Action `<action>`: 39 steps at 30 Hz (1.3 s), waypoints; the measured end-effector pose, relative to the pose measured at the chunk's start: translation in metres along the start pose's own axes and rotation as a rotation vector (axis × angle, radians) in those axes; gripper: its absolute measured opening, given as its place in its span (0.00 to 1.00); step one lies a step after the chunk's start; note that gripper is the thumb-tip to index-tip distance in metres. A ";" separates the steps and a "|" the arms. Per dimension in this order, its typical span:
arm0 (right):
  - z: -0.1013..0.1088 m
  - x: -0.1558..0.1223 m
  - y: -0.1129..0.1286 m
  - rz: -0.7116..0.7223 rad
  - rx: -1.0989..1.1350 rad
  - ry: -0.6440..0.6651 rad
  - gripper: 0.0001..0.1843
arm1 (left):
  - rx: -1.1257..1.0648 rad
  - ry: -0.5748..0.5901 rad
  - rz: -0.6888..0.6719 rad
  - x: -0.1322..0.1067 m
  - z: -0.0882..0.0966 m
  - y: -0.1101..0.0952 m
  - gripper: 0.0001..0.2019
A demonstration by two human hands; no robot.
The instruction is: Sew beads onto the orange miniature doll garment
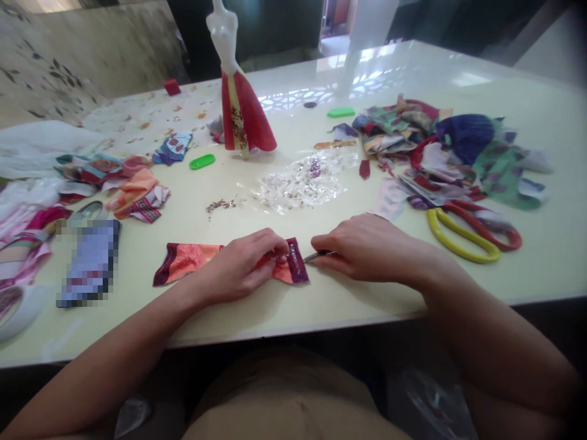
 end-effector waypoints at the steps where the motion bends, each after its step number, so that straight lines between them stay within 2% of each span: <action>1: 0.002 -0.001 -0.002 -0.015 0.002 0.004 0.14 | 0.005 0.010 0.011 0.000 0.001 0.000 0.11; 5: 0.008 -0.005 -0.008 -0.035 0.017 -0.054 0.15 | -0.094 -0.023 0.053 0.000 0.003 0.001 0.10; 11: 0.003 -0.003 -0.001 0.026 0.066 -0.314 0.18 | -0.642 -0.238 0.237 -0.003 0.006 0.005 0.09; 16: -0.008 0.000 0.007 0.094 0.137 -0.483 0.20 | -0.911 -0.271 0.328 -0.004 -0.001 0.007 0.11; 23: -0.018 0.004 0.014 0.172 0.132 -0.484 0.19 | -0.971 -0.297 0.352 -0.002 -0.005 0.005 0.12; 29: -0.018 0.004 0.014 0.162 0.126 -0.493 0.19 | -0.965 -0.293 0.322 -0.002 -0.006 0.004 0.12; 39: -0.019 0.006 0.015 0.137 0.264 -0.411 0.19 | -0.904 -0.315 0.249 -0.002 -0.008 0.002 0.13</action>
Point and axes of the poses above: each hand's wrist, its own x-axis towards the middle knuckle, its own z-axis out of the back of the hand, y = z × x, the point moved 1 cm from there along x, towards the middle knuckle, and after that the axes turned 14 degrees about x, right-handed, at the moved point
